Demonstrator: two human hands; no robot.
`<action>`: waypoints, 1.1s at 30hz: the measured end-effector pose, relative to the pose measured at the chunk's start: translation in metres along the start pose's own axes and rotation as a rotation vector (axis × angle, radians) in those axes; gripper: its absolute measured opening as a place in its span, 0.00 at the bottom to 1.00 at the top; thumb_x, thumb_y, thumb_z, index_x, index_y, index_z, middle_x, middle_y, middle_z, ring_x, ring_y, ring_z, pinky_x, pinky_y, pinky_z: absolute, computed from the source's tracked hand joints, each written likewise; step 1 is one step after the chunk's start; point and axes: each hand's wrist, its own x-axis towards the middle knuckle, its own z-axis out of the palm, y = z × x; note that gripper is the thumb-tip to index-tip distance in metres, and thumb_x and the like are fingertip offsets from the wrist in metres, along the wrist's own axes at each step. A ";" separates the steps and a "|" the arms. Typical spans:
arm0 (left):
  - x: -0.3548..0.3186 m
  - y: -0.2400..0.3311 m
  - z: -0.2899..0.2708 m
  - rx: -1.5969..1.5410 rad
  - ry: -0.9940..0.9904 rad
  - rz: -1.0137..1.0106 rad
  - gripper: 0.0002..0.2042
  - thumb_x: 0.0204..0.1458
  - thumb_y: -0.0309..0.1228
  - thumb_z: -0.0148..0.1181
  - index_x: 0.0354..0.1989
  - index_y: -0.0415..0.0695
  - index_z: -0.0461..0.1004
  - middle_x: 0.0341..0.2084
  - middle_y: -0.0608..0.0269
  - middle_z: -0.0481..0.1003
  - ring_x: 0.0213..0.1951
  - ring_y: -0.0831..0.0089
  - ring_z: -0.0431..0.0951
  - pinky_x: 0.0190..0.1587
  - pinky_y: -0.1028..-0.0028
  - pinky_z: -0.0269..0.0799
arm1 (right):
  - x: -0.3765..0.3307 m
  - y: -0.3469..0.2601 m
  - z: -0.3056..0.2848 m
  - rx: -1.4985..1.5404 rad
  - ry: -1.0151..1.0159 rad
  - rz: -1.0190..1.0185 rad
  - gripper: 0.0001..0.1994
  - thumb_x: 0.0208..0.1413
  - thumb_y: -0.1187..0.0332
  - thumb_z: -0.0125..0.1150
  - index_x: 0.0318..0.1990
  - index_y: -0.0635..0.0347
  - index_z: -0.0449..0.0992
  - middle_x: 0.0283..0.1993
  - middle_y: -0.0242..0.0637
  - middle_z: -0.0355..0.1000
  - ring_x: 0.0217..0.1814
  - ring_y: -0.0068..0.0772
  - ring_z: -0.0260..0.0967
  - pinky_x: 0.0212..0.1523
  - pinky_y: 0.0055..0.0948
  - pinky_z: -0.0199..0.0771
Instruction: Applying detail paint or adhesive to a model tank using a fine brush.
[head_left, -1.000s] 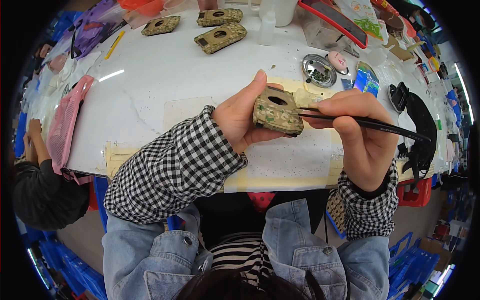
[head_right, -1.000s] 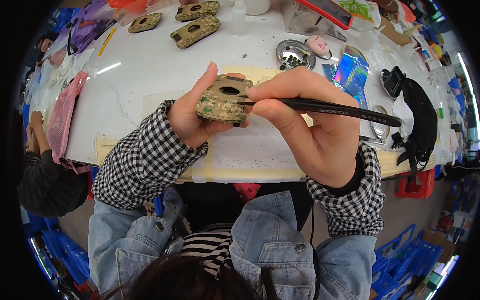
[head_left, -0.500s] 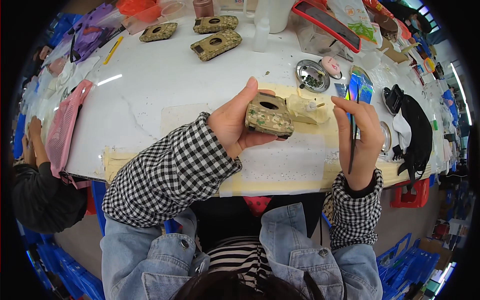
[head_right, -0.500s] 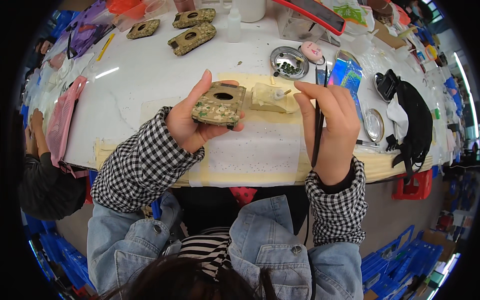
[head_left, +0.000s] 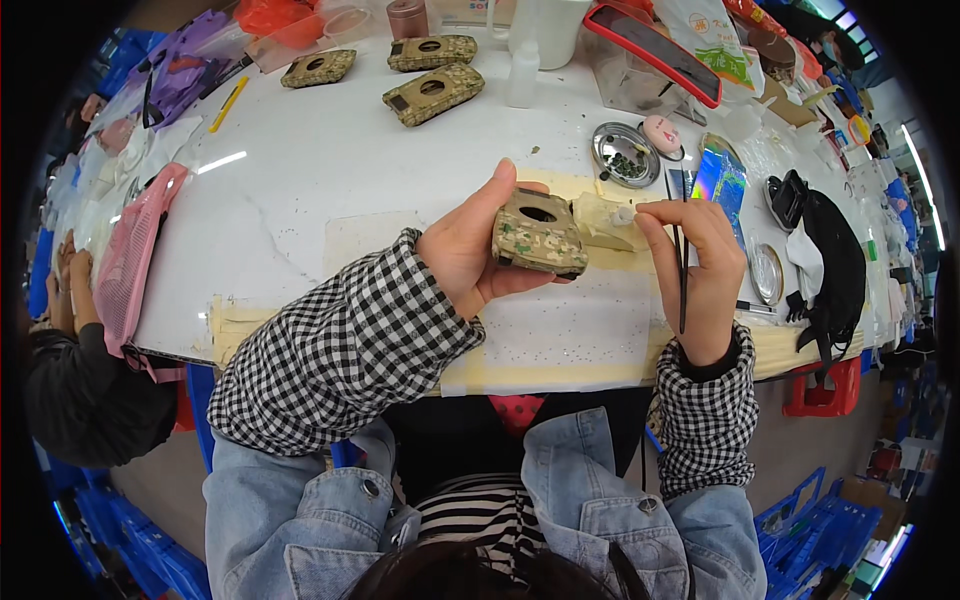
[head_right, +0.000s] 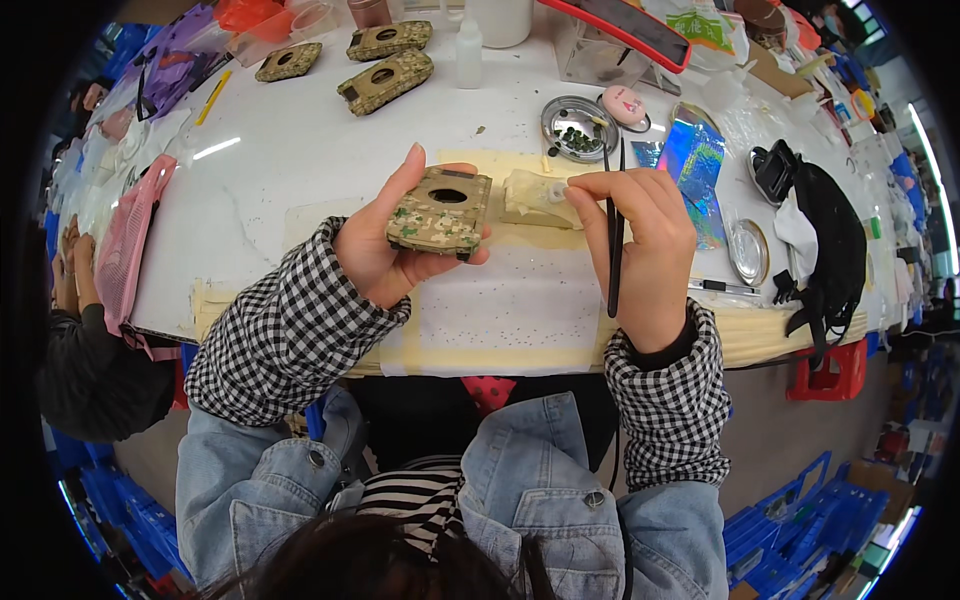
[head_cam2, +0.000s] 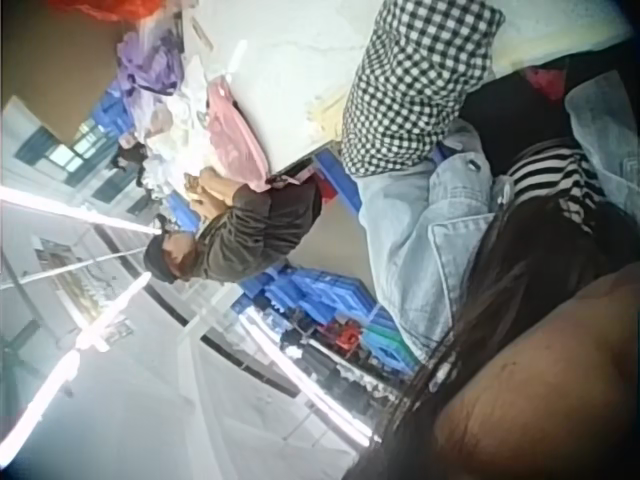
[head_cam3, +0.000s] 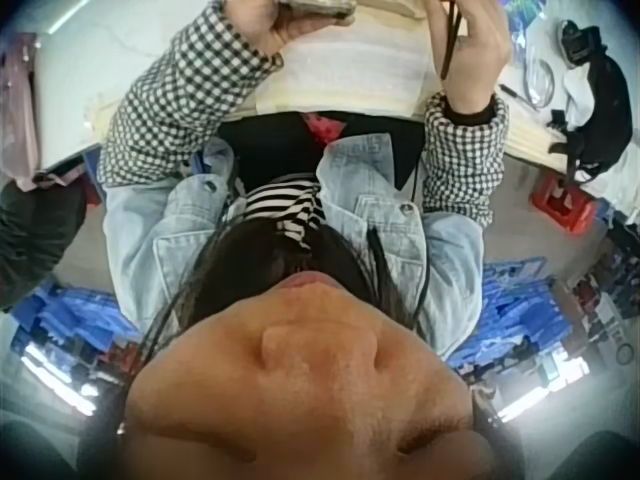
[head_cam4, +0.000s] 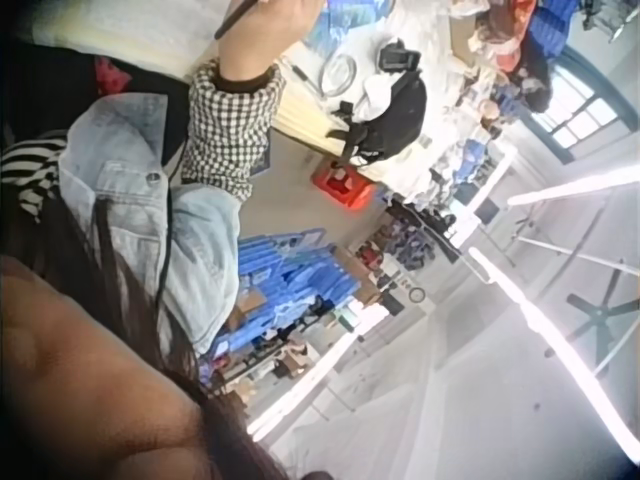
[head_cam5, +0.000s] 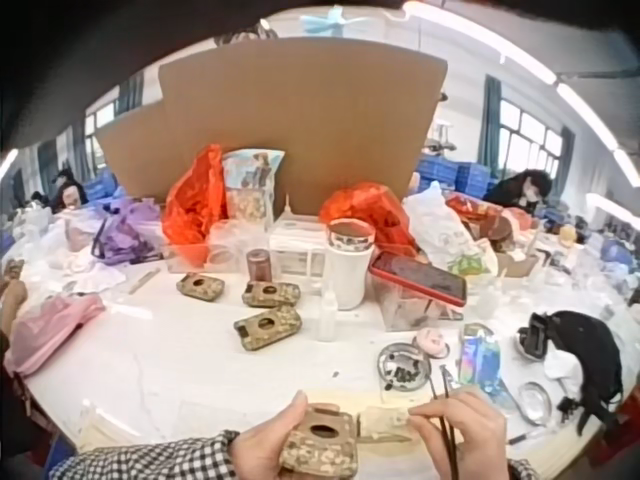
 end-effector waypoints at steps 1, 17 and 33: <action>0.001 0.000 -0.001 -0.005 -0.008 0.004 0.26 0.58 0.53 0.41 0.49 0.40 0.65 0.39 0.53 0.72 0.38 0.66 0.77 0.42 0.67 0.79 | 0.000 0.000 0.000 0.005 0.002 0.000 0.06 0.41 0.78 0.66 0.28 0.63 0.76 0.26 0.36 0.72 0.30 0.34 0.67 0.31 0.28 0.66; -0.003 0.004 0.002 0.008 -0.043 -0.043 0.24 0.59 0.49 0.40 0.49 0.37 0.64 0.39 0.50 0.73 0.39 0.64 0.78 0.39 0.68 0.79 | 0.001 -0.031 -0.027 0.409 0.208 0.018 0.04 0.54 0.80 0.53 0.37 0.68 0.69 0.34 0.40 0.68 0.35 0.25 0.63 0.37 0.22 0.62; 0.002 -0.003 -0.007 -0.019 -0.156 -0.085 0.24 0.60 0.49 0.37 0.49 0.38 0.66 0.39 0.57 0.73 0.39 0.67 0.76 0.40 0.66 0.77 | 0.011 -0.052 0.005 0.862 -0.111 0.266 0.05 0.61 0.73 0.48 0.36 0.66 0.64 0.31 0.36 0.68 0.34 0.22 0.70 0.38 0.20 0.71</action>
